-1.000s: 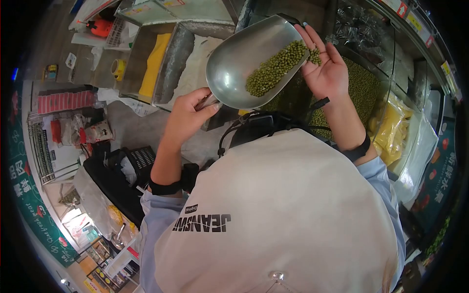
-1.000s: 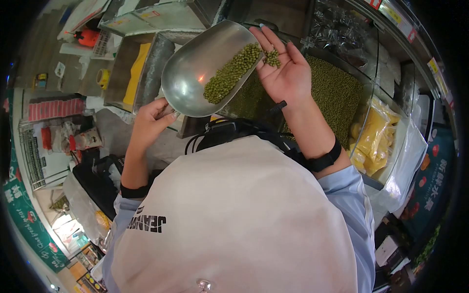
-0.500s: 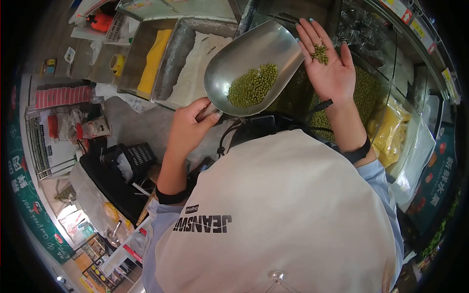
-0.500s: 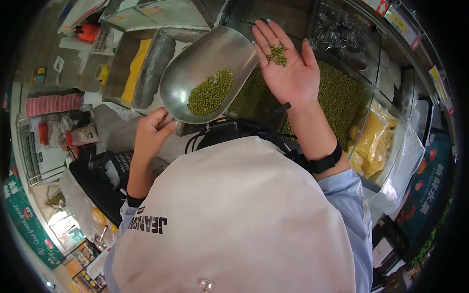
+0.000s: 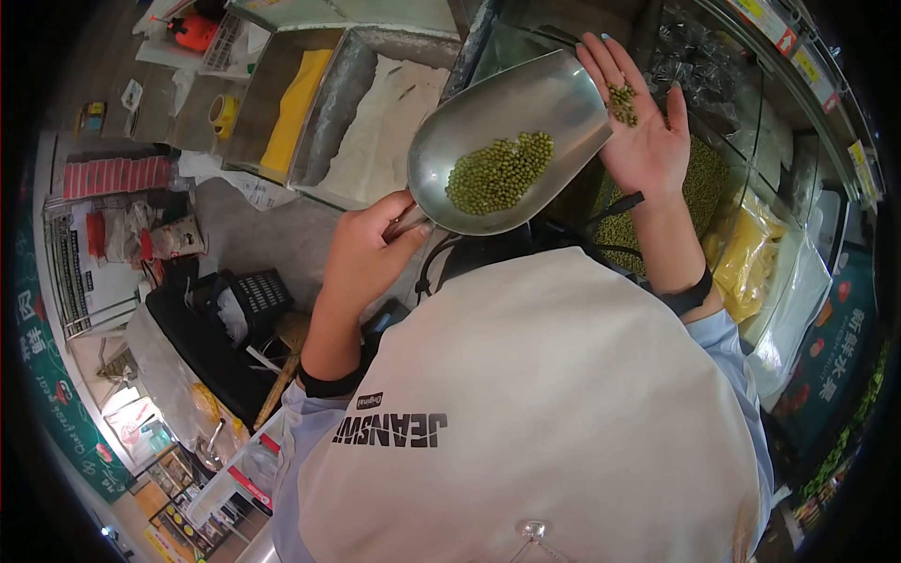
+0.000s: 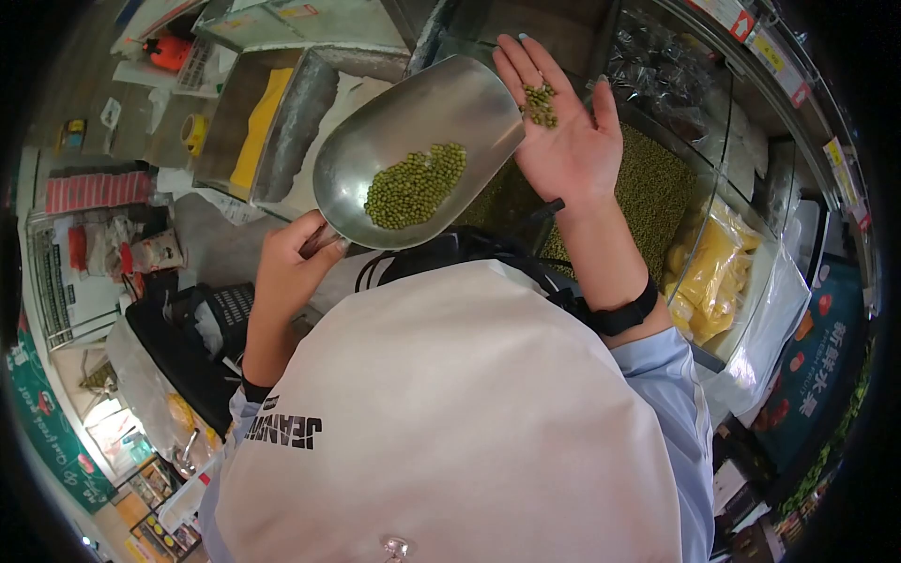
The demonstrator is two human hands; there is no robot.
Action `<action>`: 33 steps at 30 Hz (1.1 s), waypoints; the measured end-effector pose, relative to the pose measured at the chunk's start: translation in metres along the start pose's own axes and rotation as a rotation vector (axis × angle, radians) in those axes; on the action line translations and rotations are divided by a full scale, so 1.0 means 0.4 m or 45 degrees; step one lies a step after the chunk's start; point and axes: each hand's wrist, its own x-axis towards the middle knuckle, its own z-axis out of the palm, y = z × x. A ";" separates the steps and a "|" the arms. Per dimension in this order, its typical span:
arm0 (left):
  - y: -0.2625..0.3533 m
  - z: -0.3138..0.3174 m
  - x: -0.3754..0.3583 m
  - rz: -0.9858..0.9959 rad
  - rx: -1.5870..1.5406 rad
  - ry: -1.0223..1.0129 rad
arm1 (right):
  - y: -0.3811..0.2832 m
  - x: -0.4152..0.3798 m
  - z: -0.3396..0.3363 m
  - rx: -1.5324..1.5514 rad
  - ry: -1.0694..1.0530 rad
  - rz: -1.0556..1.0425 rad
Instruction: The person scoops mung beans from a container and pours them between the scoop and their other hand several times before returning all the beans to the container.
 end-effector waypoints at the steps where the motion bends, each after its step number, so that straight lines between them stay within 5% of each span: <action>1: 0.010 -0.003 -0.001 0.018 0.015 -0.003 | 0.000 0.002 -0.003 0.028 -0.013 0.009; 33: 0.060 -0.025 0.000 -0.023 0.260 0.049 | 0.020 -0.008 0.024 -0.038 0.130 0.116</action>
